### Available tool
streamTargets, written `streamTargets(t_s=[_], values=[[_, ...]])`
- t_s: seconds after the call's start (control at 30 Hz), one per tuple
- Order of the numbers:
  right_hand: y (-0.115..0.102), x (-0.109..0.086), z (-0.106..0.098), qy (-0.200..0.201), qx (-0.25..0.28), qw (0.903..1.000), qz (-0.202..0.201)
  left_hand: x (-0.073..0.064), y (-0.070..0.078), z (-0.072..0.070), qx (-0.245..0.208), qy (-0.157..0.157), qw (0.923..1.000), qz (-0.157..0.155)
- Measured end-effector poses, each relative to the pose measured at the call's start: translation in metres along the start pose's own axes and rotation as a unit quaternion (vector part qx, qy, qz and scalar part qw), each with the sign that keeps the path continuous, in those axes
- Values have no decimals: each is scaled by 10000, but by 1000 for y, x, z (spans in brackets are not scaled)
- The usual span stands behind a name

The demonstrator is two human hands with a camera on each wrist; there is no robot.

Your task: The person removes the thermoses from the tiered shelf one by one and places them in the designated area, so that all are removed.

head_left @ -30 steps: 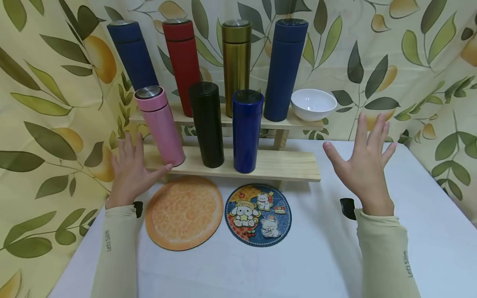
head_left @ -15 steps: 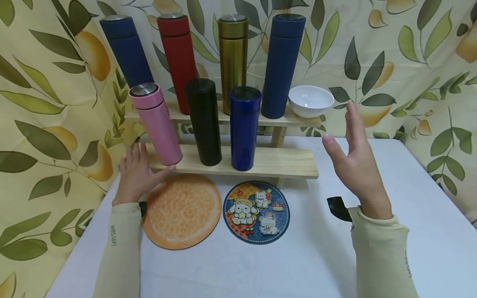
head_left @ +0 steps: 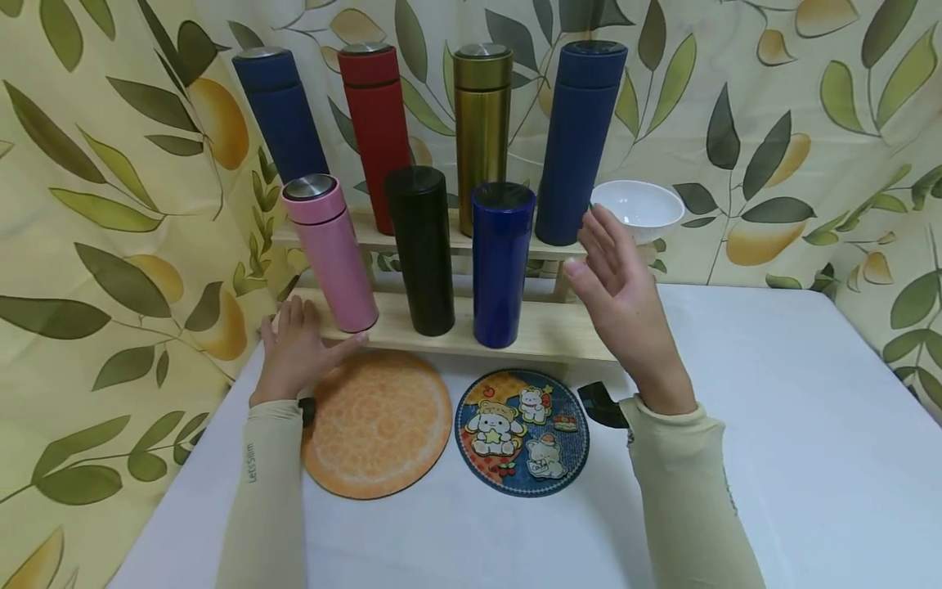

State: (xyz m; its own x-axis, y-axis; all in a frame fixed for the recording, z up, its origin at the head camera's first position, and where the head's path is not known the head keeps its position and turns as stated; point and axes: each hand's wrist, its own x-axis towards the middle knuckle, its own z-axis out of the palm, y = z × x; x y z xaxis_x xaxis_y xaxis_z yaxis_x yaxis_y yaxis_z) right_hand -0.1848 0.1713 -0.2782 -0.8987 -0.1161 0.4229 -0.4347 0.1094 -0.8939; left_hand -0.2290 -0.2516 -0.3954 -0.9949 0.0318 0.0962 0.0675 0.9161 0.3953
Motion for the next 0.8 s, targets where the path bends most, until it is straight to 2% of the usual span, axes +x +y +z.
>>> streamTargets(t_s=[0.27,0.6,0.8], values=[[17,12,28,-256,-15,9993,277,-1,3,7,-69,-17,10000,14],[42,22,46,-419,150,9972,602,0,1,4,-64,73,9999,33],[58,25,62,-495,395,9953,729,1,-3,3,-71,12,10000,-29]])
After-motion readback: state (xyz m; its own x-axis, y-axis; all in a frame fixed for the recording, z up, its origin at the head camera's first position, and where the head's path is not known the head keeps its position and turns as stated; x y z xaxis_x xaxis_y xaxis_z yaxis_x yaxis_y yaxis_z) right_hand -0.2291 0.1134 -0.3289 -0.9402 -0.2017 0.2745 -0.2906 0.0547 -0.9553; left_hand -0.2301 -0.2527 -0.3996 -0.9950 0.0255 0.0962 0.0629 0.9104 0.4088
